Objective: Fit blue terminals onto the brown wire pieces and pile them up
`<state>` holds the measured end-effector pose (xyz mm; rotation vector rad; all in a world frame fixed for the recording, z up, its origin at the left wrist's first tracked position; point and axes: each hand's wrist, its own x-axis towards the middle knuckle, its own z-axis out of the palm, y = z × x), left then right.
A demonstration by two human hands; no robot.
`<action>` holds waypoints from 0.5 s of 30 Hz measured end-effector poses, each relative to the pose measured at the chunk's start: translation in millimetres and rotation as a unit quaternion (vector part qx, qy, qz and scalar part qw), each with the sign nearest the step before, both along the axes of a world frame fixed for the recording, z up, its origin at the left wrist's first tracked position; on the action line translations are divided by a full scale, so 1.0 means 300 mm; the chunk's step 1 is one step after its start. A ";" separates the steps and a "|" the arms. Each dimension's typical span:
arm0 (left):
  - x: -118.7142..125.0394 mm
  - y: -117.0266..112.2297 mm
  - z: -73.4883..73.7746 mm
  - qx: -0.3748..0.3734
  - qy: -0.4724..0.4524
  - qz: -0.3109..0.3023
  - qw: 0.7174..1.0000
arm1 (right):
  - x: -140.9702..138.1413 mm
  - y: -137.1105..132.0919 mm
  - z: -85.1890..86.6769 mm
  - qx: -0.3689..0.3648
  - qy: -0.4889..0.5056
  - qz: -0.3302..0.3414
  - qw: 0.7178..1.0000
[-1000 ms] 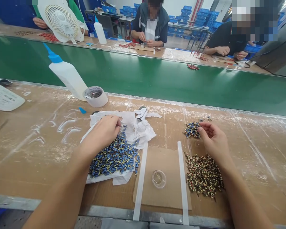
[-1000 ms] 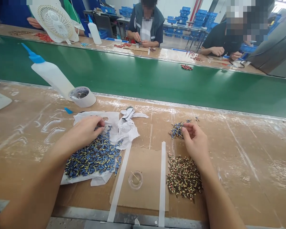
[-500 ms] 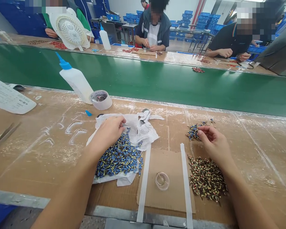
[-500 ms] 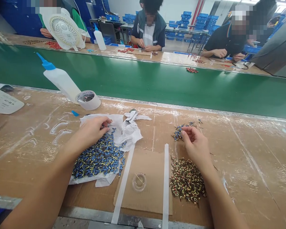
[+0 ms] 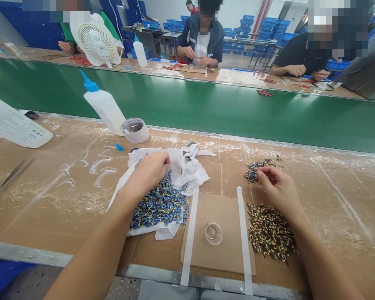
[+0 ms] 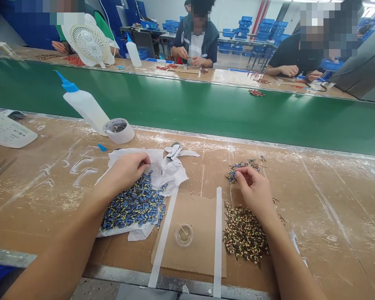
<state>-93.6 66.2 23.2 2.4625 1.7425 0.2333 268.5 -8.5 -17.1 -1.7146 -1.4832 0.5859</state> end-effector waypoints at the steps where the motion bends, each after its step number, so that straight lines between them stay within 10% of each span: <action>1: -0.001 -0.005 0.015 0.009 -0.012 0.005 1.000 | -0.002 0.000 0.002 -0.001 0.000 0.001 1.000; 8: 0.065 -0.071 0.076 0.050 -0.156 -0.033 0.986 | -0.033 -0.011 0.023 -0.005 -0.001 0.023 1.000; 15: 0.190 -0.147 0.049 -0.112 -0.272 -0.134 0.946 | -0.132 -0.075 0.083 -0.062 0.087 0.161 0.981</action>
